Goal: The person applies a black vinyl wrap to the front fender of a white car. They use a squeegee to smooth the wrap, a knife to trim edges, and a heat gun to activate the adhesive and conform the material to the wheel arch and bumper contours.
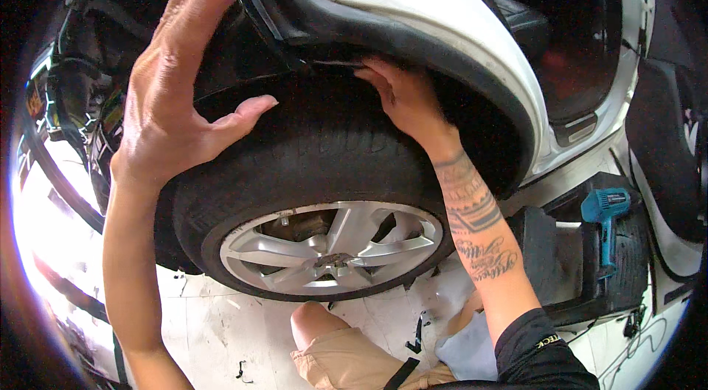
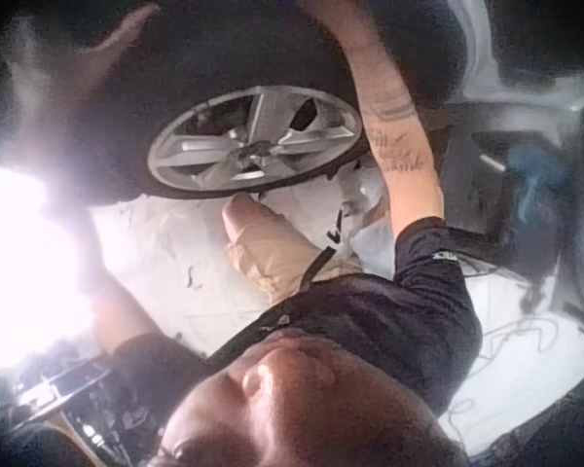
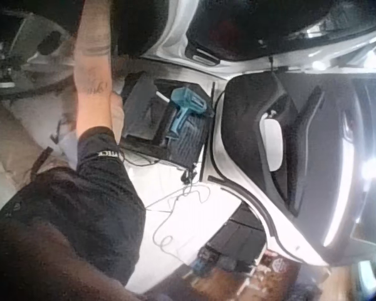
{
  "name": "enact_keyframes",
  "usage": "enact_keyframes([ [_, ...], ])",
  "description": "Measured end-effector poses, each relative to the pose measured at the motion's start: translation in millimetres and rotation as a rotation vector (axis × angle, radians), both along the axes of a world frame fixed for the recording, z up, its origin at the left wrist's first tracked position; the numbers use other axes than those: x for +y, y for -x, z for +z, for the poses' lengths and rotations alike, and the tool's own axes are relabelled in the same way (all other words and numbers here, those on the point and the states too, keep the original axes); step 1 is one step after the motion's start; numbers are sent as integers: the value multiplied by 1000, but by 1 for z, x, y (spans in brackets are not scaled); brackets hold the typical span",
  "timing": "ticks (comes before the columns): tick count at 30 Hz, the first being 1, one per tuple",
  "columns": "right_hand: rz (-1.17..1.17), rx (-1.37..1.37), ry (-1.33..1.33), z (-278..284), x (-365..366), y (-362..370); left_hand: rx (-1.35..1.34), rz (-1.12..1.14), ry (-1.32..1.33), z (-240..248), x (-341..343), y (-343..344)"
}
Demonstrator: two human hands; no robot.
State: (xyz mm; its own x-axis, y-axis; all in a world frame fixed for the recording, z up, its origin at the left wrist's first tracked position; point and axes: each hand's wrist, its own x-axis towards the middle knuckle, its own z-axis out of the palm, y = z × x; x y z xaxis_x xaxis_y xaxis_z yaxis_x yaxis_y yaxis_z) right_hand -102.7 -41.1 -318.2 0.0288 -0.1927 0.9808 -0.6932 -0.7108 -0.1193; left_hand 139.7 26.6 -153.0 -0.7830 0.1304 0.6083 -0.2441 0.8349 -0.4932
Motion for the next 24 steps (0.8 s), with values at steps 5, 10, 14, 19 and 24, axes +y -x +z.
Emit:
enact_keyframes([
  [5, 246, -177, -150, 2, 58, -6, 84, 74, 248, -6, -2, 7],
  [10, 496, -382, -114, 31, 75, -45, 231, 24, 223, -15, -8, 19],
  [14, 587, -477, -194, 46, 82, -67, 209, 23, 245, -13, -6, 14],
  [19, 617, -599, -188, 49, 81, -75, 203, 12, 251, -12, -5, 14],
  [24, 730, -664, -372, 57, 96, -76, 203, 9, 269, -13, -8, 11],
])
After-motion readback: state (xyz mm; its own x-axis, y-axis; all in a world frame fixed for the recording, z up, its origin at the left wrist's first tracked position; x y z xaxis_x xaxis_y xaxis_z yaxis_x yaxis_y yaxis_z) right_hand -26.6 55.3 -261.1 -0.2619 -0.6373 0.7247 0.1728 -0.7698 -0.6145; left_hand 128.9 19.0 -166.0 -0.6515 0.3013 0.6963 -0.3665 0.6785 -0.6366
